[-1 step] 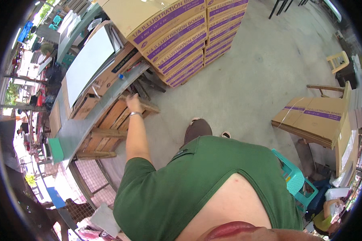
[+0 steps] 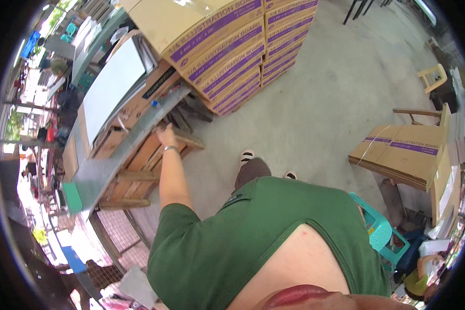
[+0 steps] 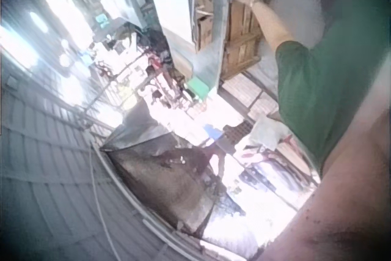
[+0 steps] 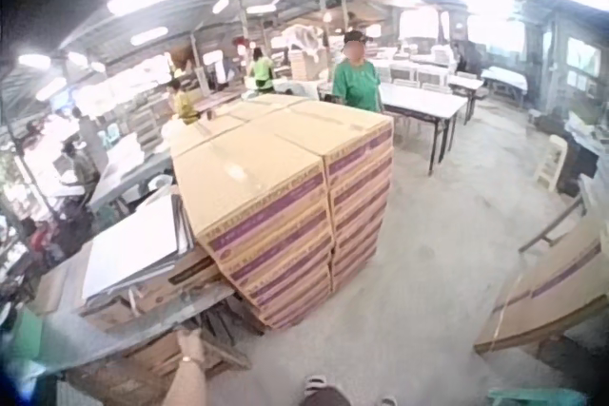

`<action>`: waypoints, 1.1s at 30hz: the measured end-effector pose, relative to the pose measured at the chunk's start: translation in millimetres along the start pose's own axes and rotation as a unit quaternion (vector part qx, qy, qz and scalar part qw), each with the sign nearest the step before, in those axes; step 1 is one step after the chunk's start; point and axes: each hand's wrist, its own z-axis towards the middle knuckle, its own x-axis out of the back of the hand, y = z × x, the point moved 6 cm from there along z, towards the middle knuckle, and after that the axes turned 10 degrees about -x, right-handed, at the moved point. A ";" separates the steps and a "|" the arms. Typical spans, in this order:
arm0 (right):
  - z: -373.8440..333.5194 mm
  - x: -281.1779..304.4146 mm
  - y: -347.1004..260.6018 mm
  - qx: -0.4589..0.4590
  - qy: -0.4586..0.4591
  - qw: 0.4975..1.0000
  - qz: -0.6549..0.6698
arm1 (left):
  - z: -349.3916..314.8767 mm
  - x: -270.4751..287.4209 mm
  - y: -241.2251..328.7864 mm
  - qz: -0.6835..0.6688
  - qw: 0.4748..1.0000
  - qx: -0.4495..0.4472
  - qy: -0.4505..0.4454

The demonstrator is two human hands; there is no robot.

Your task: The person packages illustration boards into plastic sleeves, stacks them, and then marks large cardboard boxes with a pen while another person helps move the boxes onto a table.

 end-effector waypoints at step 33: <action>-107.8 -112.6 61.1 -0.114 0.021 0.993 0.035 | 122.9 -89.5 -29.8 0.439 0.859 -0.129 -0.230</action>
